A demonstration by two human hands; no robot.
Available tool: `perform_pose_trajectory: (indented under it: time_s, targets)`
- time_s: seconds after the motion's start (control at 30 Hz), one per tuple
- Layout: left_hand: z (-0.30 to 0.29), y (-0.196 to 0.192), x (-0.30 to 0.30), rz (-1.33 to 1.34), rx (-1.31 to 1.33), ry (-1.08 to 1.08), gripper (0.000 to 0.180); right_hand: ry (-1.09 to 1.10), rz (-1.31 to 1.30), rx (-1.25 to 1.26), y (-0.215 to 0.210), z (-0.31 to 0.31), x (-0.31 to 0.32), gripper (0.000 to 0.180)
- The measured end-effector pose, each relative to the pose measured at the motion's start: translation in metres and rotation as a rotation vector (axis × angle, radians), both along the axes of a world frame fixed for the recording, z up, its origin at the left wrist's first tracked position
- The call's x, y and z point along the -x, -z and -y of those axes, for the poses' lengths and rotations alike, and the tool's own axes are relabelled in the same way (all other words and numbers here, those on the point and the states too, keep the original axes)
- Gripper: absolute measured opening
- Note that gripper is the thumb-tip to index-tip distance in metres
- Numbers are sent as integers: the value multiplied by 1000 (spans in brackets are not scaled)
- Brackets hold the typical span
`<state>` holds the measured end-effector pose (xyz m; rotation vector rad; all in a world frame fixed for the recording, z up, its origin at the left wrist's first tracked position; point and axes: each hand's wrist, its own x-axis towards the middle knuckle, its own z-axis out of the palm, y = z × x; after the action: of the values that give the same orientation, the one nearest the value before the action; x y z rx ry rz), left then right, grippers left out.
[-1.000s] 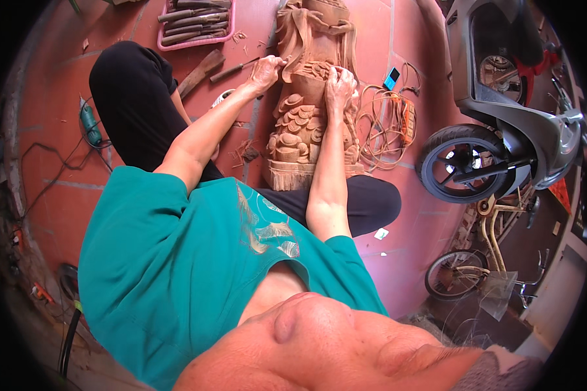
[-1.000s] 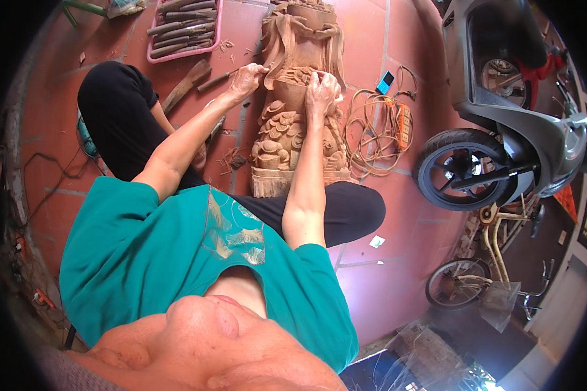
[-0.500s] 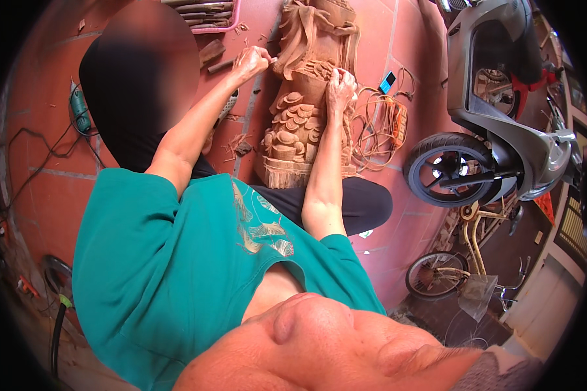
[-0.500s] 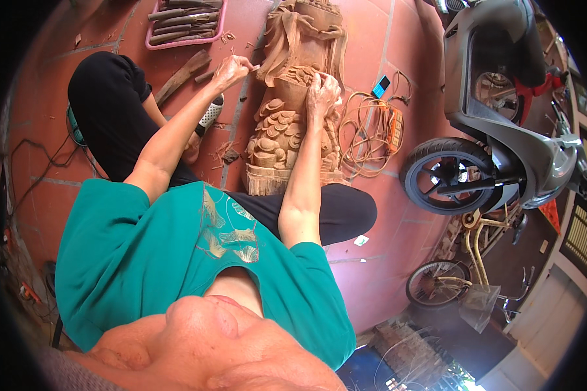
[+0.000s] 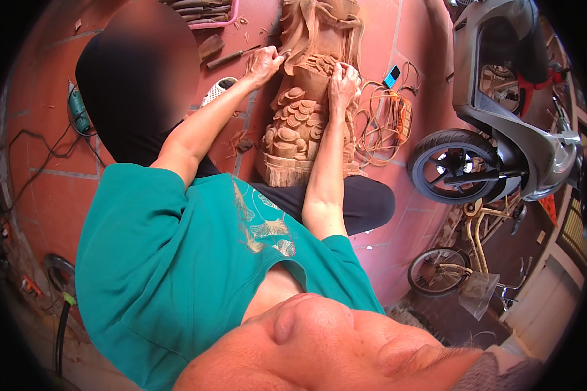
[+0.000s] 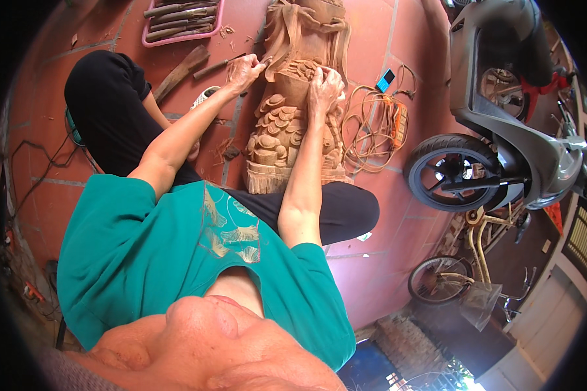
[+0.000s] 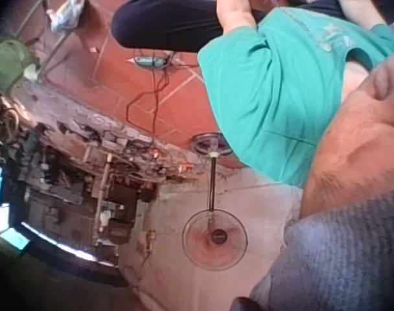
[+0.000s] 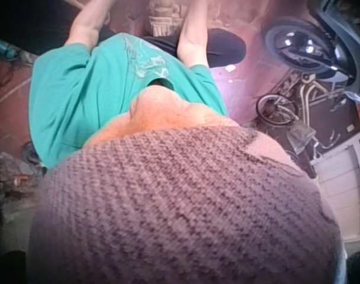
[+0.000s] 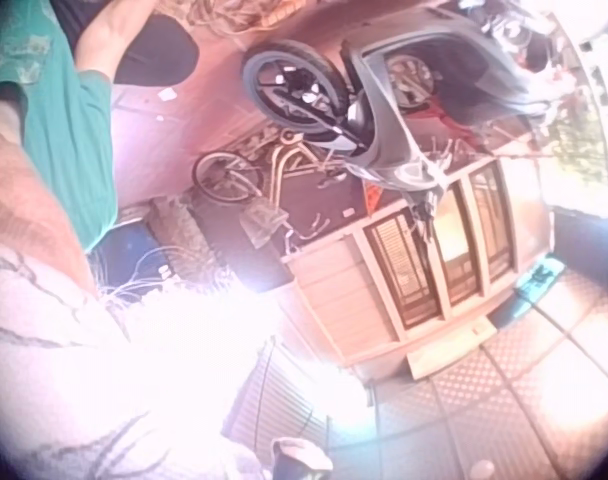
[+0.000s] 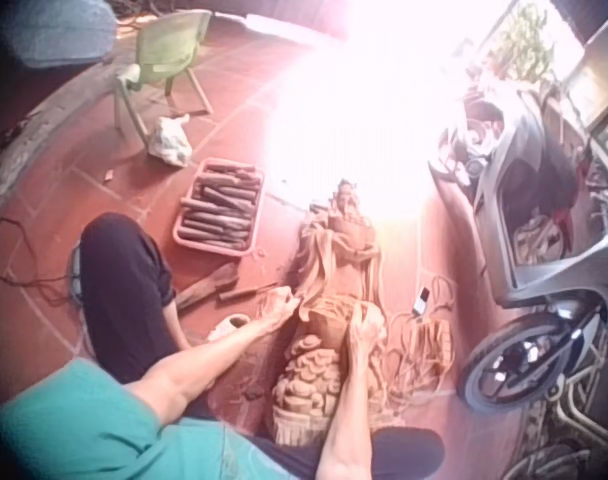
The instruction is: The person sits on the floor and carves a wooden sculpture using a small chisel. They refine details on the upper section of the figure, focusing on the head and shoulders, while holding the piece steady with their other hand.
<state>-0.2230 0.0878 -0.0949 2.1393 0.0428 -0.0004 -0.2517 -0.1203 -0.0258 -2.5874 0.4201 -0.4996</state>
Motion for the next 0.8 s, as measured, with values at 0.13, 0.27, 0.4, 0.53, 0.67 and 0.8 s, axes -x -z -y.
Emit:
perform_pose_trajectory:
  time_s: [0.13, 0.27, 0.4, 0.53, 0.67, 0.8]
  targets:
    - [-3, -3, 10, -32, -104, 98, 23, -8, 15, -23, 2, 2, -4, 24]
    - [-7, -9, 13, -86, -147, 171, 24, -6, 37, 3, 10, 8, -4, 24]
    - [-15, -13, 13, -113, -168, 173, 26, -25, 60, -5, 11, 9, -2, 23]
    - [-6, -21, 5, 7, -32, 51, 26, -16, 49, 18, 10, 7, -1, 22]
    - [2, 1, 1, 74, -52, 44, 24, -10, 33, 19, 5, 0, -4, 24]
    - [-3, 5, 17, -18, -164, 197, 20, -11, 32, 2, 6, 4, -2, 25]
